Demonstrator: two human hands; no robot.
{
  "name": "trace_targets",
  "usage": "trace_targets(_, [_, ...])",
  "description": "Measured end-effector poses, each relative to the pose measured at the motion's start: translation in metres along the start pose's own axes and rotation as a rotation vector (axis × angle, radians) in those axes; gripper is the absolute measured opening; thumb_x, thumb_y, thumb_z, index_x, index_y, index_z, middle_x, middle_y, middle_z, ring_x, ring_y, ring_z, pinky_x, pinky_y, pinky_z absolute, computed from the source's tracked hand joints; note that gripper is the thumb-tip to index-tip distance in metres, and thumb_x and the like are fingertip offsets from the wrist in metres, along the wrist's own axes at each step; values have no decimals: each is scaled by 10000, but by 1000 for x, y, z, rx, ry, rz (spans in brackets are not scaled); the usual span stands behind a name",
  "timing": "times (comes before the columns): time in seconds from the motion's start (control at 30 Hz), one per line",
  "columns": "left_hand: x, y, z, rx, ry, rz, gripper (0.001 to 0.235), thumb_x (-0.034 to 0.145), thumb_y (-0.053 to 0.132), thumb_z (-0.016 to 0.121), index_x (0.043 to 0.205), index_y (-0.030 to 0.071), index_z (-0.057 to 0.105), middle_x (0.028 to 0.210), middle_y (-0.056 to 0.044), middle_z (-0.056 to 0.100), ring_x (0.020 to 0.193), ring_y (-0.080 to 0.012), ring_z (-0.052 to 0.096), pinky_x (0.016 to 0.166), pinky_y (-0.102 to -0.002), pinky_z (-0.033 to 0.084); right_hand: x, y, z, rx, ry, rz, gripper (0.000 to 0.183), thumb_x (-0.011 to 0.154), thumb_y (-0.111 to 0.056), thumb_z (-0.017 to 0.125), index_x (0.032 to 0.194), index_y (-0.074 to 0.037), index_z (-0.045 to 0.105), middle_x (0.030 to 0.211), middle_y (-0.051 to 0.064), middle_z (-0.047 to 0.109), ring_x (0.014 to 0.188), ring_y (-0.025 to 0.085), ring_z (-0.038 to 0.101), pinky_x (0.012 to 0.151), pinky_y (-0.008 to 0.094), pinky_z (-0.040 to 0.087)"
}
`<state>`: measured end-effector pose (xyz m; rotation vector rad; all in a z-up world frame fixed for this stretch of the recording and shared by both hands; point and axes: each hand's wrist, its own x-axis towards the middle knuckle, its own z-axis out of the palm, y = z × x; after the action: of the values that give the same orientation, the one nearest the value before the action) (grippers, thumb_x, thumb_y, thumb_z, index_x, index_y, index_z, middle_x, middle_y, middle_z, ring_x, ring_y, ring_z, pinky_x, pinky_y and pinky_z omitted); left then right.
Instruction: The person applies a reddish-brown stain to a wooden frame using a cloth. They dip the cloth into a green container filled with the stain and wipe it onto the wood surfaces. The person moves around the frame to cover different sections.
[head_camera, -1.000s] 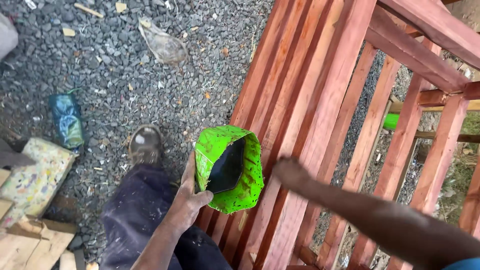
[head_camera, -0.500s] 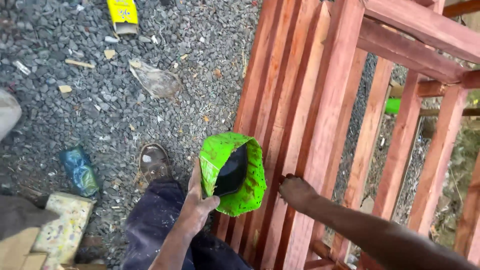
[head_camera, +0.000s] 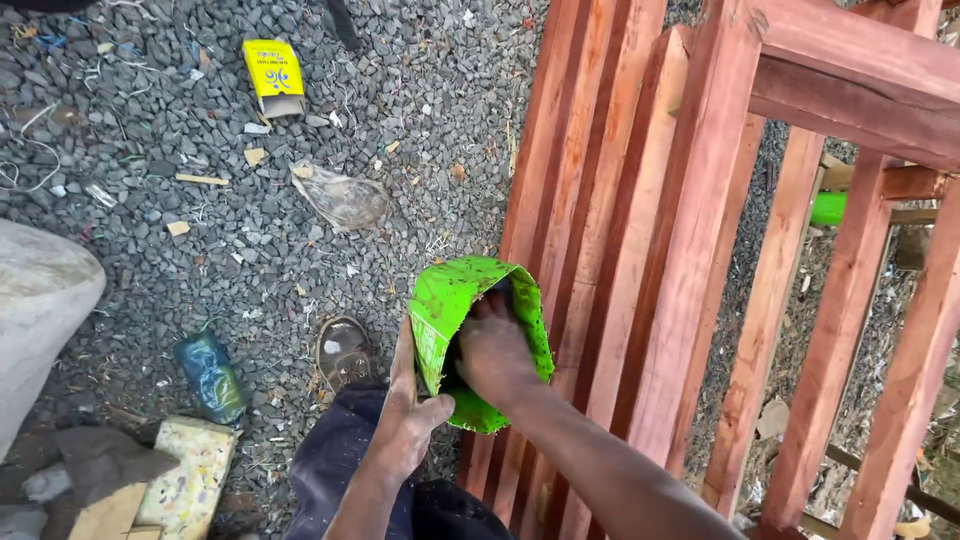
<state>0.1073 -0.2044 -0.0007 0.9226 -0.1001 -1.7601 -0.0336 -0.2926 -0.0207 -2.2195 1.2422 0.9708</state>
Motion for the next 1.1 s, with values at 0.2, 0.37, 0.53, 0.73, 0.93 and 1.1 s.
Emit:
trace_targets(0.2, [3, 12, 0, 147, 73, 44, 1234, 654, 292, 723, 1629, 41, 11, 1714, -122, 86, 1566, -220, 117, 1247, -387, 180, 21, -8, 29, 123, -48, 99, 421, 822, -57, 601, 1231, -62, 698, 1285, 213, 584, 1296, 448, 482, 756, 567, 626])
trace_targets(0.37, [1, 7, -4, -18, 53, -35, 1230, 623, 164, 650, 1640, 105, -39, 1708, -99, 105, 1532, -234, 185, 1218, -427, 242, 18, 30, 88, 1503, -304, 450, 411, 675, 107, 379, 1001, -137, 434, 612, -74, 199, 361, 117, 272, 298, 348, 120])
trace_targets(0.53, [-1, -14, -11, -35, 66, -37, 1217, 666, 180, 679, 1644, 121, -44, 1696, -81, 87, 1510, -217, 217, 1203, -417, 257, 0, 23, 18, 1909, -162, 310, 419, 838, -42, 740, 1254, -8, 702, 1117, 153, 770, 935, 278, 742, 819, 394, 603])
trace_targets(0.73, [4, -18, 2, -10, 55, -51, 1230, 664, 214, 692, 1636, 106, -53, 1697, -95, 40, 1514, -244, 205, 1185, -446, 309, -11, 14, -12, 2005, -192, 406, 275, 828, 22, 736, 1094, -5, 670, 967, 155, 717, 809, 328, 705, 660, 474, 591])
trace_targets(0.93, [11, -18, 14, 13, 54, -99, 1231, 612, 131, 632, 1639, 122, -47, 1710, -86, 2, 1548, -233, 127, 1213, -419, 243, -14, 13, -19, 1460, -16, 590, 357, 752, 125, 632, 726, -136, 390, 596, 19, 412, 448, 168, 399, 402, 350, 281])
trace_targets(1.1, [17, -23, 20, 11, 96, -164, 1243, 559, -7, 553, 1636, 116, -56, 1698, -93, -23, 1534, -244, 150, 1189, -406, 295, -6, 16, -38, 1157, 60, 593, 223, 719, 22, 609, 872, -6, 769, 816, 40, 778, 662, 145, 656, 614, 316, 562])
